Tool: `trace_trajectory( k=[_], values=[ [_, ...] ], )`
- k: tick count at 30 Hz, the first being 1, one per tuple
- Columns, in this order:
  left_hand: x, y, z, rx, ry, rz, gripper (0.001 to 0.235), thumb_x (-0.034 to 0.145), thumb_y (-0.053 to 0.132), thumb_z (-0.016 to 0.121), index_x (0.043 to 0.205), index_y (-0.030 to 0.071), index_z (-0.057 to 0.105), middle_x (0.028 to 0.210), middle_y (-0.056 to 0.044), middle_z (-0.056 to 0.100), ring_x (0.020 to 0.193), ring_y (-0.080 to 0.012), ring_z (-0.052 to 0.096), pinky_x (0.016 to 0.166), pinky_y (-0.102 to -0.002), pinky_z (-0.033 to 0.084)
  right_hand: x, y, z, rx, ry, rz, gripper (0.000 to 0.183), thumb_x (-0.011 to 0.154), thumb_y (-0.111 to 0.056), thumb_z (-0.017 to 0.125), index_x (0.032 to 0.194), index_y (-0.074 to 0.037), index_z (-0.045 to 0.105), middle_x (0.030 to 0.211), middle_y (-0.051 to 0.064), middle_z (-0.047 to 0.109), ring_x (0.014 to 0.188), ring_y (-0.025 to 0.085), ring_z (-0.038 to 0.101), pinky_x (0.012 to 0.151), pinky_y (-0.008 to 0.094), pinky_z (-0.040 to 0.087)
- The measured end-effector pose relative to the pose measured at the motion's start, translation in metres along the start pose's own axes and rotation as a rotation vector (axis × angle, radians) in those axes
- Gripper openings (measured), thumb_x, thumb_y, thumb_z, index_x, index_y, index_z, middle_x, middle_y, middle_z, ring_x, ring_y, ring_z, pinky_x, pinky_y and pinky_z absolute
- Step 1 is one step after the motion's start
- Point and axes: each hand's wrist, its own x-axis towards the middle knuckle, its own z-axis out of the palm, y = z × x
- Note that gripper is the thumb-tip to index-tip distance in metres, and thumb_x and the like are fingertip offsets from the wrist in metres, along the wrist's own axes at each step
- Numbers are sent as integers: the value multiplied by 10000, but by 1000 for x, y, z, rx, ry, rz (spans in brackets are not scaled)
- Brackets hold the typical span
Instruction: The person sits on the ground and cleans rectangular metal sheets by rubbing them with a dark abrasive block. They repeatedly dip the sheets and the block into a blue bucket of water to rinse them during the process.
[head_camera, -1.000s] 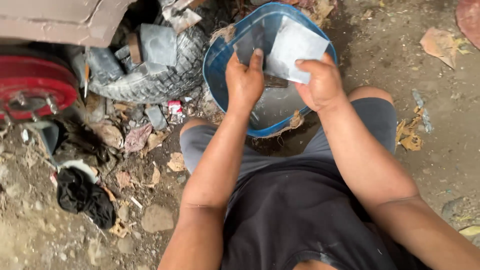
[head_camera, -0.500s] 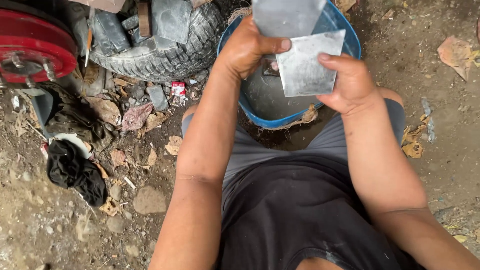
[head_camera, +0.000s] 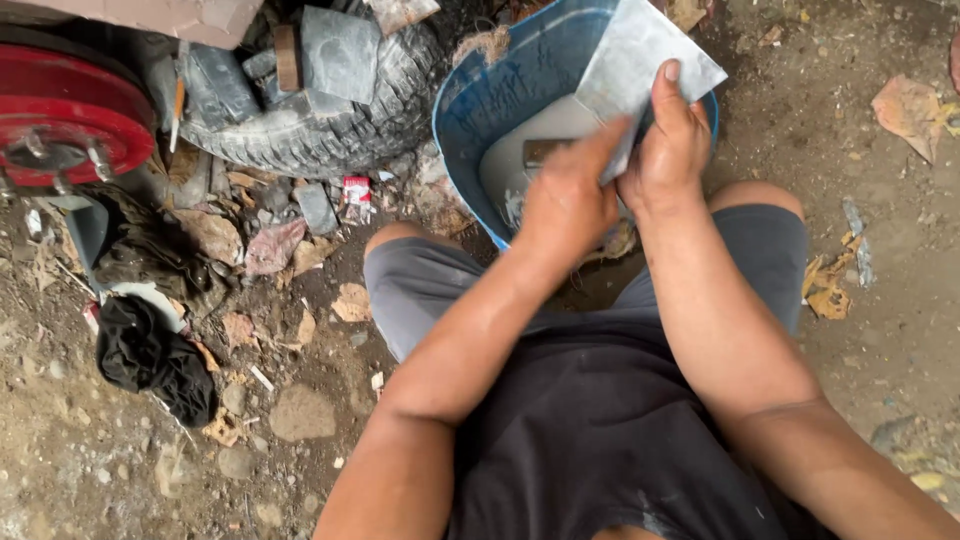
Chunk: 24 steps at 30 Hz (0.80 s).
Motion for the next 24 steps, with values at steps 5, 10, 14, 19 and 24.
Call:
trace_trajectory(
  k=[5, 10, 14, 19, 24],
  values=[
    [-5, 10, 10, 34, 34, 35, 519, 883, 41, 736, 1375, 25, 569, 1343, -150, 713, 1057, -285, 796, 895, -384, 627, 15, 12, -17, 72, 37, -48, 440, 888, -376, 725, 1106, -3, 645, 1007, 86, 690, 902, 144, 676, 839, 249, 559],
    [-5, -8, 15, 29, 106, 1, 560, 802, -93, 700, 1340, 34, 606, 1251, -170, 751, 935, -289, 783, 813, -351, 684, 4, 13, -18, 152, -63, 3, 532, 877, -365, 745, 1198, 31, 591, 1159, 157, 695, 1066, 227, 692, 994, 378, 541],
    [7, -37, 2, 80, 132, 14, 629, 753, -119, 648, 1342, 100, 625, 1295, -115, 734, 1065, -293, 787, 890, -352, 643, 1, 4, -11, 367, -174, 94, 481, 895, -260, 760, 1218, 45, 574, 1247, 201, 658, 1161, 310, 652, 1079, 545, 551],
    [35, -53, -33, -29, 205, -71, 389, 980, 12, 623, 1346, 140, 602, 1263, -83, 743, 1063, -290, 789, 860, -401, 629, -9, -19, -10, 187, -426, 47, 437, 1015, -191, 635, 1379, 30, 539, 1307, 190, 671, 1150, 269, 693, 1069, 396, 563],
    [28, -23, -33, -88, 107, 29, 383, 1019, 37, 664, 1381, 134, 585, 1410, -110, 662, 1236, -292, 744, 1035, -363, 676, -5, -9, -24, 152, -492, 139, 340, 907, 33, 559, 1235, 22, 651, 1114, 118, 735, 953, 207, 717, 940, 296, 565]
  ],
)
